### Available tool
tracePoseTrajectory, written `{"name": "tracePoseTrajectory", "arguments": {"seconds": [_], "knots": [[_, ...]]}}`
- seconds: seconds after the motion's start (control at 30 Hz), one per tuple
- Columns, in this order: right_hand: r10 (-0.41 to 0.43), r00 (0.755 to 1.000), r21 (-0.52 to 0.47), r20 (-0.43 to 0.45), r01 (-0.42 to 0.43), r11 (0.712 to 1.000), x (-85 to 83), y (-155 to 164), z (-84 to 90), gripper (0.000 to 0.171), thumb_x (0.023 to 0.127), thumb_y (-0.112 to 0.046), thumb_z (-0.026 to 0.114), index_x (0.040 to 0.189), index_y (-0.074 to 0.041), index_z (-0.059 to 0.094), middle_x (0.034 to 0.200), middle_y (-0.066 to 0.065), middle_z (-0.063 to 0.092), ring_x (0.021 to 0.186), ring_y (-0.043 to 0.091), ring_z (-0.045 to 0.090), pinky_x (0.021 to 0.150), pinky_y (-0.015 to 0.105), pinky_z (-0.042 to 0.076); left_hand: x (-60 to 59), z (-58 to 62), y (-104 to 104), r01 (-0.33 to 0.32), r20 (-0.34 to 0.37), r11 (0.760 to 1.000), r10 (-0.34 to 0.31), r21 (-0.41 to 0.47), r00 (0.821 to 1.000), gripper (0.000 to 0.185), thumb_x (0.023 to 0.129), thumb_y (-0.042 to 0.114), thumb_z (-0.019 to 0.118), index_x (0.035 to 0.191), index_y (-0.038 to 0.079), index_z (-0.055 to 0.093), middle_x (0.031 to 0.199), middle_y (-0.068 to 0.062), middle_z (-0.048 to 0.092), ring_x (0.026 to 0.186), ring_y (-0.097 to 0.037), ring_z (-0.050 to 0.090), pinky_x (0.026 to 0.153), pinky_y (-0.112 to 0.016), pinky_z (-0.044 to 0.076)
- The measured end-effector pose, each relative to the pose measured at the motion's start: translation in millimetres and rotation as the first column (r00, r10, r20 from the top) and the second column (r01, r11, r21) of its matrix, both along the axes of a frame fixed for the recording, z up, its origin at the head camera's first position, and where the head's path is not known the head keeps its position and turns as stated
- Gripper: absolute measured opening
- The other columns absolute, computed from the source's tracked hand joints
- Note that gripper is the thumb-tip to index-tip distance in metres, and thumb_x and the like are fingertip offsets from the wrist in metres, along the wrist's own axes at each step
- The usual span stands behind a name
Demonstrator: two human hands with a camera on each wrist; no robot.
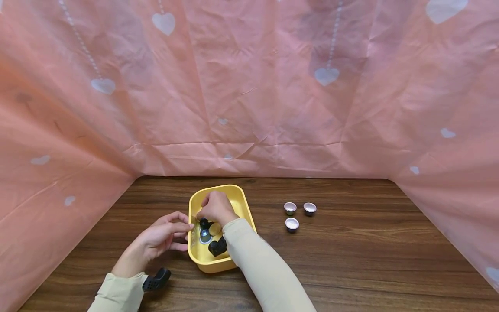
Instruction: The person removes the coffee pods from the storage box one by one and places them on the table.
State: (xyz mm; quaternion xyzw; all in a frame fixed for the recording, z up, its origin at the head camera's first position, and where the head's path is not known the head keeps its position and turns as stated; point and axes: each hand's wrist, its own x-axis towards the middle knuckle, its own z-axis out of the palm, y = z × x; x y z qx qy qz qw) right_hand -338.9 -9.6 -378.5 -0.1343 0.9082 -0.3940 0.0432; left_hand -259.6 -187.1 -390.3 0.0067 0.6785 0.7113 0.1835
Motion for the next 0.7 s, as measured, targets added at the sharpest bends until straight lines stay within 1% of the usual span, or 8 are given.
{"name": "tracePoseTrajectory", "arguments": {"seconds": [0.27,0.47,0.7], "knots": [[0.005,1.0,0.039,-0.026,-0.004,0.999,-2.4,0.9,-3.5,0.031,0.075,-0.02,0.097,0.096,-0.011,0.076,0.089,0.0,0.071,0.077,0.014,0.062,0.071,0.026,0.052,-0.6,-0.5,0.2,0.0,0.0,1.0,0.0,0.007,1.0,0.017,0.101,0.008,0.066,0.111,0.007,0.052,0.096,-0.003,0.069,0.081,-0.014,0.066,0.07,-0.034,0.068],[0.003,1.0,0.063,-0.017,-0.002,0.998,-1.6,1.8,-4.8,0.028,0.078,-0.025,0.095,0.087,-0.012,0.072,0.08,-0.002,0.065,0.073,0.013,0.059,0.065,0.024,0.047,-1.0,-0.7,0.1,-0.002,-0.001,1.0,0.002,0.002,1.0,0.017,0.102,0.007,0.065,0.112,0.007,0.052,0.098,-0.004,0.068,0.082,-0.014,0.066,0.07,-0.034,0.068],[0.014,1.0,0.062,-0.008,-0.013,0.998,-2.0,1.5,-4.6,0.024,0.081,-0.025,0.093,0.085,-0.011,0.074,0.075,-0.004,0.065,0.067,0.011,0.059,0.061,0.022,0.046,-1.2,0.4,0.2,0.002,0.002,1.0,-0.002,0.011,1.0,0.018,0.102,0.006,0.064,0.114,0.006,0.051,0.097,-0.004,0.068,0.082,-0.014,0.067,0.07,-0.034,0.069]]}}
